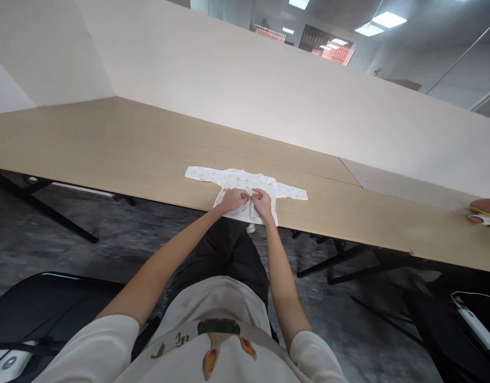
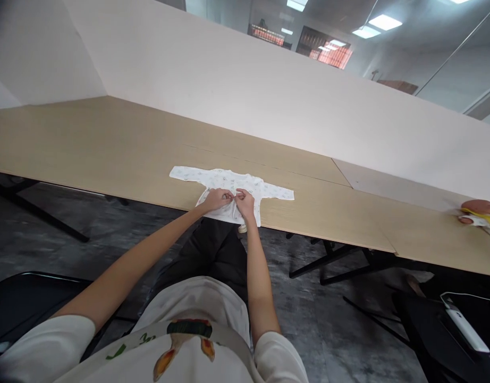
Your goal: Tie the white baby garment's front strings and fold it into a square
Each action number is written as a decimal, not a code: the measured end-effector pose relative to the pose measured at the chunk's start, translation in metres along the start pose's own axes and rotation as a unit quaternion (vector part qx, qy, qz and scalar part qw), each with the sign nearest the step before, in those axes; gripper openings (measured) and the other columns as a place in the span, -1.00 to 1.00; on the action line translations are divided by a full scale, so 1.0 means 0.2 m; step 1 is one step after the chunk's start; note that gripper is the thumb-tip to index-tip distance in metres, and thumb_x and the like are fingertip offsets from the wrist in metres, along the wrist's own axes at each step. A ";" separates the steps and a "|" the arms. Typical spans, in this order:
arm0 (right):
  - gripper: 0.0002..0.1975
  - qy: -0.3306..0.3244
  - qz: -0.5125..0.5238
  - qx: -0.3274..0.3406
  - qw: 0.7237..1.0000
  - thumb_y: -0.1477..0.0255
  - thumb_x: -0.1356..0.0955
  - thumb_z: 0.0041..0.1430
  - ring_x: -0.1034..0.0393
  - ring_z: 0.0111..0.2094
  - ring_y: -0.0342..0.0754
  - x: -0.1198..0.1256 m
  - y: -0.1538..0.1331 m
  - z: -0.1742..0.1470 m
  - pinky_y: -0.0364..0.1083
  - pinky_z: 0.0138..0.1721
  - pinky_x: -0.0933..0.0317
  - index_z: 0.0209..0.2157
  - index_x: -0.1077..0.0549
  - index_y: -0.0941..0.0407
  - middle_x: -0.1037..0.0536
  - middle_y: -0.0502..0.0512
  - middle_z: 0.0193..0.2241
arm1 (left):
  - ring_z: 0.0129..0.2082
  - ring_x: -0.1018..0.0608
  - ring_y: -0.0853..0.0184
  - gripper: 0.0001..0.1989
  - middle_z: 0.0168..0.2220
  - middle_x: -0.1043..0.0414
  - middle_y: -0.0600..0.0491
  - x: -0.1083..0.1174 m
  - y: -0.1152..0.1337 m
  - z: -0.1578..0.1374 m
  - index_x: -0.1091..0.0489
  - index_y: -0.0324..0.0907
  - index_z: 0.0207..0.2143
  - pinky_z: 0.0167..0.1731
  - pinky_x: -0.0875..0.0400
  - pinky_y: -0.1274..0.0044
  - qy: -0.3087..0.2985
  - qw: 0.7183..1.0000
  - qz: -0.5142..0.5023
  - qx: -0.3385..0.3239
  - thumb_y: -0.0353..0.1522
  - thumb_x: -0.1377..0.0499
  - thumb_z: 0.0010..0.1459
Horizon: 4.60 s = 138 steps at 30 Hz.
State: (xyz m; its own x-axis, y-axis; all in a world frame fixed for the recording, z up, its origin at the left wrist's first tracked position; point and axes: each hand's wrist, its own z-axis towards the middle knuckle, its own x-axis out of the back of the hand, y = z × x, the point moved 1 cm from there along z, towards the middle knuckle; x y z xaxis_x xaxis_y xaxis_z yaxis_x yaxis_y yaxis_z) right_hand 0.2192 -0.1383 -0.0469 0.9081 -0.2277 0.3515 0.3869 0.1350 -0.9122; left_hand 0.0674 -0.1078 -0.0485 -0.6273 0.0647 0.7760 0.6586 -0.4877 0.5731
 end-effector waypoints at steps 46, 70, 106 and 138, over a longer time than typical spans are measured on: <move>-0.72 -0.024 0.022 0.041 0.999 0.45 -0.34 -0.13 -0.46 -0.40 -0.08 0.00 -0.02 -0.03 -0.08 -0.21 -0.37 -0.27 -0.49 0.11 -0.55 -0.01 -0.49 | -0.39 -0.57 0.31 -0.68 -0.40 -0.57 0.05 -0.01 -0.05 -0.02 -0.44 -0.16 -0.23 -0.32 -0.42 0.52 0.048 0.972 -0.228 -0.005 -0.16 -0.22 0.02; -0.85 -0.024 -0.063 -0.003 0.998 0.42 -0.37 -0.10 -0.44 -0.43 -0.06 0.01 -0.06 -0.02 -0.13 -0.31 -0.30 -0.44 -0.56 0.13 -0.56 0.01 -0.54 | -0.06 -0.50 0.03 -0.77 -0.22 -0.58 -0.06 0.00 0.03 -0.03 -0.54 -0.16 -0.24 0.04 -0.28 0.22 0.043 0.998 0.050 0.000 -0.34 -0.18 0.04; -0.68 0.003 -0.580 0.002 0.814 0.38 -0.19 0.32 -0.41 -0.07 0.20 0.65 -0.20 0.77 0.32 0.09 -0.07 -0.08 -0.44 0.27 -0.54 0.40 -0.18 | 0.11 -0.40 0.06 -0.63 0.03 -0.45 -0.21 0.79 -0.36 0.51 -0.38 -0.35 0.00 0.19 0.10 0.08 -0.025 0.950 0.254 0.182 -0.27 -0.07 0.27; -0.69 0.071 -0.555 0.088 0.824 0.61 -0.22 0.07 -0.30 -0.14 0.08 0.94 0.27 0.06 -0.05 -0.15 -0.18 -0.18 -0.48 0.24 -0.48 0.32 -0.18 | 0.01 -0.48 0.09 -0.61 -0.04 -0.52 -0.10 0.68 -0.77 -0.18 -0.54 -0.18 -0.17 0.06 -0.32 0.32 0.068 0.983 0.164 0.040 -0.35 0.00 0.03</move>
State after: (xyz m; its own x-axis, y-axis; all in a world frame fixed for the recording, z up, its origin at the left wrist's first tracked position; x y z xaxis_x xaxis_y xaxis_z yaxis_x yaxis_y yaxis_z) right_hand 0.4121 -0.1616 -0.0285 -0.0448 -0.4140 0.9092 0.9952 -0.0982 0.0043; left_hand -0.1340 -0.0549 -0.0401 -0.4213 -0.2040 0.8837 0.8620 -0.3931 0.3202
